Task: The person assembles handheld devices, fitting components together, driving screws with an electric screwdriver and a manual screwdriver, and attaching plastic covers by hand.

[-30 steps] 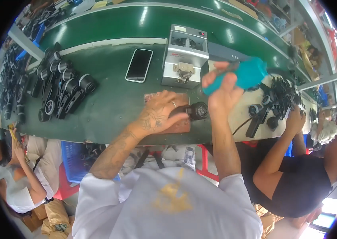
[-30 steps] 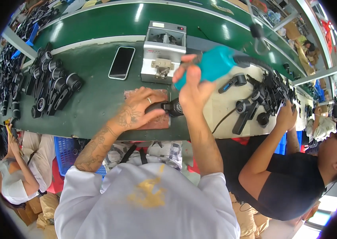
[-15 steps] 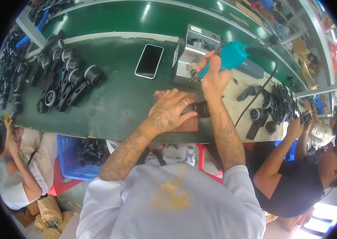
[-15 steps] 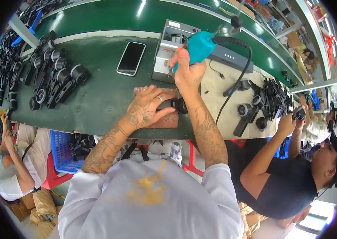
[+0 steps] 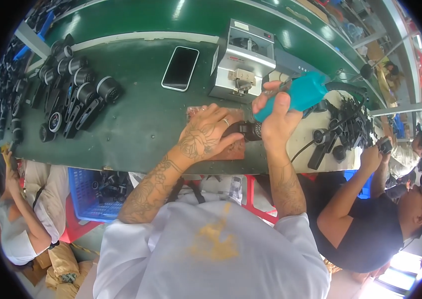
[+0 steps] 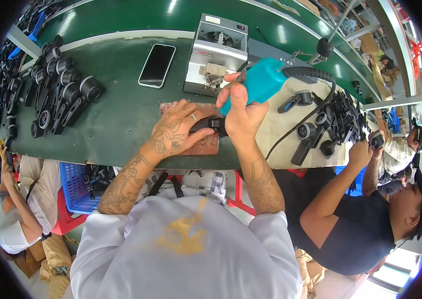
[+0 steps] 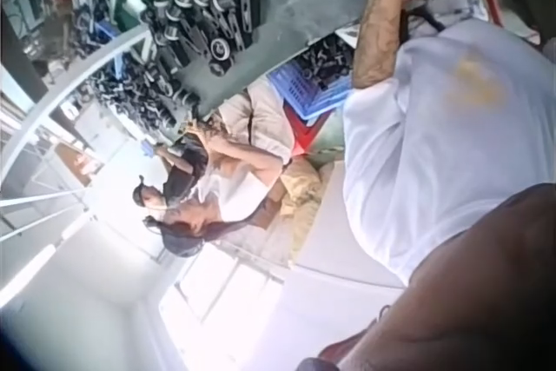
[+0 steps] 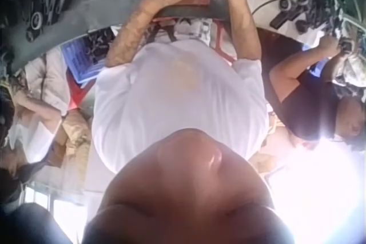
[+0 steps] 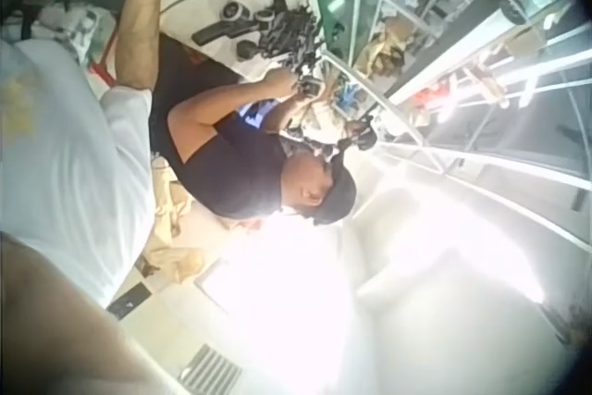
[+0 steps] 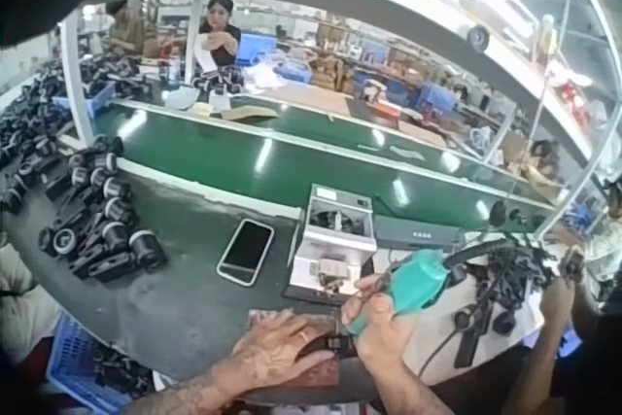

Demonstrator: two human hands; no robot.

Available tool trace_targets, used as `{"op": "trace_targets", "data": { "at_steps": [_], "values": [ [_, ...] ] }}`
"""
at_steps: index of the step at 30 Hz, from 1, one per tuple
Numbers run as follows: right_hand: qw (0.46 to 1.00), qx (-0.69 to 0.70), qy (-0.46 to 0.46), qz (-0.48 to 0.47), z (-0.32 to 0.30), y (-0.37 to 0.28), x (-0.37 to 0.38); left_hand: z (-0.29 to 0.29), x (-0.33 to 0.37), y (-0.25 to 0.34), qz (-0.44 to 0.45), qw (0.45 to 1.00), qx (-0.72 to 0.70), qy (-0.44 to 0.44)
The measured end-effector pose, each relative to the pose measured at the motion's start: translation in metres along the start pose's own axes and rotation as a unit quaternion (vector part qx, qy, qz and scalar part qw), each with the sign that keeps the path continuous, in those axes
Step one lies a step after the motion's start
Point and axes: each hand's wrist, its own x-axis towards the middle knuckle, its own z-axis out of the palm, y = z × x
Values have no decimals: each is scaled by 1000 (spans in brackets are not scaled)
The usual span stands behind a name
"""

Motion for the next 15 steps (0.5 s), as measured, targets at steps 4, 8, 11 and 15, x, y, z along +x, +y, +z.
{"op": "trace_targets", "data": {
  "at_steps": [4, 8, 11, 15],
  "values": [
    [999, -44, -4, 4, -2, 6, -3, -1, 1, 2, -2, 1000, -6, -6],
    [999, -29, -9, -10, -3, 15, -6, 1, 2, 2, -5, 1000, 18, -10],
    [1000, -17, -9, -10, -4, 18, -6, -1, 2, 4, -14, 999, 23, -21],
    [1000, -13, 3, -1, -3, 18, -7, -3, 3, 5, -35, 997, 11, -61]
  ]
}}
